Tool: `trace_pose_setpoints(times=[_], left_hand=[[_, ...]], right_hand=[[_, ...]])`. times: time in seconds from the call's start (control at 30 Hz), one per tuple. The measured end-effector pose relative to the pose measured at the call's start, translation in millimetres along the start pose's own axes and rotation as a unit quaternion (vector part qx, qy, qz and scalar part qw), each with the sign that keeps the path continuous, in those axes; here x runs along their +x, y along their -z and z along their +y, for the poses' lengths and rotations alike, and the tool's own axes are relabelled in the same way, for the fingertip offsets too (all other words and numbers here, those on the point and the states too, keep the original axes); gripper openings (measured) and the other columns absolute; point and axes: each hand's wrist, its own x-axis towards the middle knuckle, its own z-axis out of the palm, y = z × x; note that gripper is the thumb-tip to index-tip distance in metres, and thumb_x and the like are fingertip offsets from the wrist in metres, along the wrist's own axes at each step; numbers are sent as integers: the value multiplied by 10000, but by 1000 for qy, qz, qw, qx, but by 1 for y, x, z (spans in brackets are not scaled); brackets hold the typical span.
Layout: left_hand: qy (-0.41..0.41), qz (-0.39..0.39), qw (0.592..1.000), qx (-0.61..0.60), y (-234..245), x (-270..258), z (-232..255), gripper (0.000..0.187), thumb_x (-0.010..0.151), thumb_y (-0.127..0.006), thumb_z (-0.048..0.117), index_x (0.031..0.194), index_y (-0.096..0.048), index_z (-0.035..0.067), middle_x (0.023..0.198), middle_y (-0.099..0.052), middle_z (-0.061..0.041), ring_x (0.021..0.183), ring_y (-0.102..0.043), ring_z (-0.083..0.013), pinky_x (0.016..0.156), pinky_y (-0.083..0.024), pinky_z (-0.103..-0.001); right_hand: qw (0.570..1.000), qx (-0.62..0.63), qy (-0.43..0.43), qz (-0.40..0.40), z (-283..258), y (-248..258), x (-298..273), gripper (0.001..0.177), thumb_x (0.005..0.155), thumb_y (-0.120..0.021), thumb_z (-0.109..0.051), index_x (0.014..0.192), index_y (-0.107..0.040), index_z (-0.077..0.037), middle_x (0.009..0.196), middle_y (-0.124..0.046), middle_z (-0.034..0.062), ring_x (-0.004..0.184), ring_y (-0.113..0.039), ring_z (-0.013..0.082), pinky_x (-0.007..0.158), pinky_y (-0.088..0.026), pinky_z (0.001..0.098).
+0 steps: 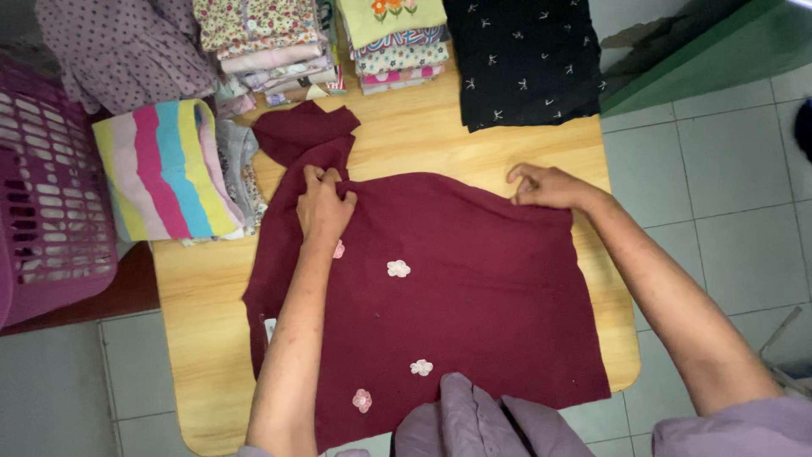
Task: The person folds three garments one by one on a wooden table. They fold a black patterned shirt, a maroon long-sleeved shirt, and a white patterned shirt, smoothing each before stacking them.
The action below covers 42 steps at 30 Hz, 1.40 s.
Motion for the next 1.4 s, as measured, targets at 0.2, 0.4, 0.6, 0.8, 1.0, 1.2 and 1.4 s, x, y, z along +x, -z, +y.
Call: trace_pose_setpoints(times=[0.2, 0.4, 0.6, 0.8, 1.0, 1.2, 1.4], left_hand=[[14, -21, 999, -36, 12, -7, 4, 345, 823, -809, 197, 1103, -650, 72, 1372, -501, -125, 891, -726, -382, 762, -605, -465], [40, 61, 990, -117, -11, -29, 1, 554, 871, -696, 82, 1395, -517, 63, 1483, -413, -189, 1015, -683, -408, 803, -598, -458], [-46, 15, 998, 51, -53, -101, -22, 635, 1010, -570, 255, 1617, -401, 180, 1709, -268, -86, 1591, -331, -299, 1243, -277, -602], [121, -52, 987, 93, -23, -124, -101, 768, 927, -538, 607, 1595, -302, 310, 1693, -137, -151, 1554, -103, -365, 1148, -111, -732], [57, 43, 994, 78, -20, -151, -120, 731, 1049, -529, 527, 1622, -341, 114, 1687, -202, -207, 1576, -204, -411, 1224, -163, -683], [-35, -16, 999, -7, -62, -224, -44, 745, 1035, -497, 485, 1631, -284, 93, 1694, -216, -195, 1570, -217, -374, 1254, -157, -633], [68, -1, 991, 115, 1, -285, -114, 774, 997, -552, 481, 1602, -272, 88, 1656, -233, -231, 1530, -240, -386, 1172, -158, -659]], right_hand=[[993, -93, 26, 61, -17, -7, -4, 215, 851, -742, -214, 1043, -767, -121, 986, -743, 74, 965, -694, 222, 941, -539, 388], [714, -254, 133, 639, -64, -18, -24, 217, 812, -621, 4, 997, -728, 46, 1000, -682, 219, 959, -653, 388, 838, -517, 481], [826, -227, 397, 330, -178, -190, -4, 358, 820, -714, -262, 1128, -717, -78, 1272, -644, 142, 1193, -600, 357, 973, -478, 521], [923, -212, 99, 305, -98, -139, 11, 345, 983, -624, -273, 1288, -674, -120, 1374, -604, 80, 1293, -542, 313, 1085, -443, 557], [795, -268, 87, 538, -67, -111, -21, 499, 1032, -616, -210, 1472, -572, 21, 1568, -466, 264, 1463, -401, 440, 1159, -287, 677], [856, -281, 285, 327, -127, -251, -58, 408, 696, -764, -286, 1011, -666, -45, 1133, -644, 193, 1071, -597, 370, 871, -466, 520], [789, -182, -13, 587, 42, -168, -137, 542, 1105, -598, -244, 1483, -479, 125, 1492, -501, 338, 1384, -452, 502, 1152, -326, 550]])
